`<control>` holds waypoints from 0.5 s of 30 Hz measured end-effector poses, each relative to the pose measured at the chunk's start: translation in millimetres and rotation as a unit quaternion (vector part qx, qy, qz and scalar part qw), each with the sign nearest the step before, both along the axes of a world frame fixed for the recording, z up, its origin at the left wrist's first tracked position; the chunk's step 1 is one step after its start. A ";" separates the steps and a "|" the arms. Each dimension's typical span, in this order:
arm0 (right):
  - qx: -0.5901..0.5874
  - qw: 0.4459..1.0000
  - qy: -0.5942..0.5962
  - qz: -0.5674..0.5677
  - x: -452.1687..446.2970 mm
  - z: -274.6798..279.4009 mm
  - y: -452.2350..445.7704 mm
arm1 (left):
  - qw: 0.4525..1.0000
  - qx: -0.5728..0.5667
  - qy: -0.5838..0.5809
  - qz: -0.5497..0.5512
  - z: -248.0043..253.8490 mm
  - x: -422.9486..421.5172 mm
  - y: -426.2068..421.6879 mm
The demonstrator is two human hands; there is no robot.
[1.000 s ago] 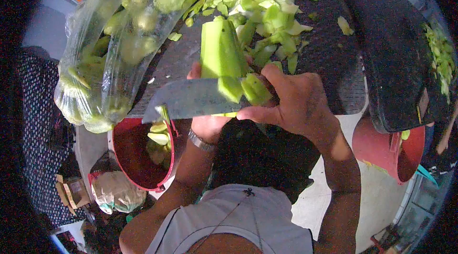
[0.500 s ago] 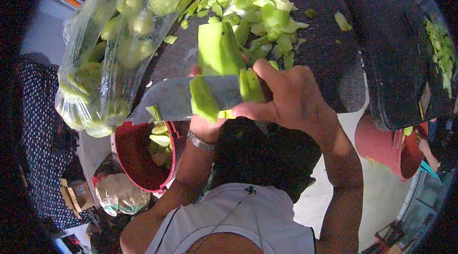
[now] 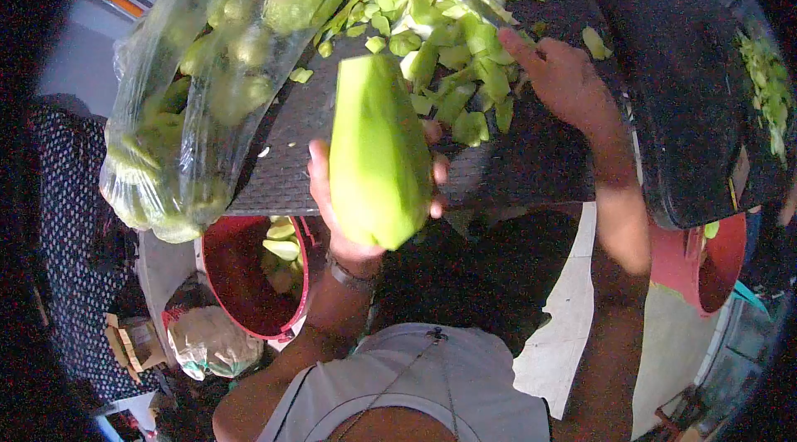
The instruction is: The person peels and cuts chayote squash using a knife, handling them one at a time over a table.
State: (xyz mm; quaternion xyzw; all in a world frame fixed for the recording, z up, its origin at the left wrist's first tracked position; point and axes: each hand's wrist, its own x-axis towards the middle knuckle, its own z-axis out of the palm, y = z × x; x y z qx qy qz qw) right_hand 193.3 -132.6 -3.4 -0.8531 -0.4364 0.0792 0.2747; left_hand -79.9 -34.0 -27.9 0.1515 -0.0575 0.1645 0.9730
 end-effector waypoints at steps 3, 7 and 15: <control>-0.066 0.993 0.073 -0.071 -29.2 22.5 -3.4 | 0.987 -0.040 0.126 0.095 7.6 6.2 8.7; 0.042 0.982 0.185 0.019 -74.3 34.0 -9.1 | 0.971 -0.003 0.217 0.102 7.7 13.7 22.2; 0.095 0.941 -0.110 0.306 -102.0 34.5 -26.2 | 0.964 0.136 0.222 0.056 8.5 1.4 21.5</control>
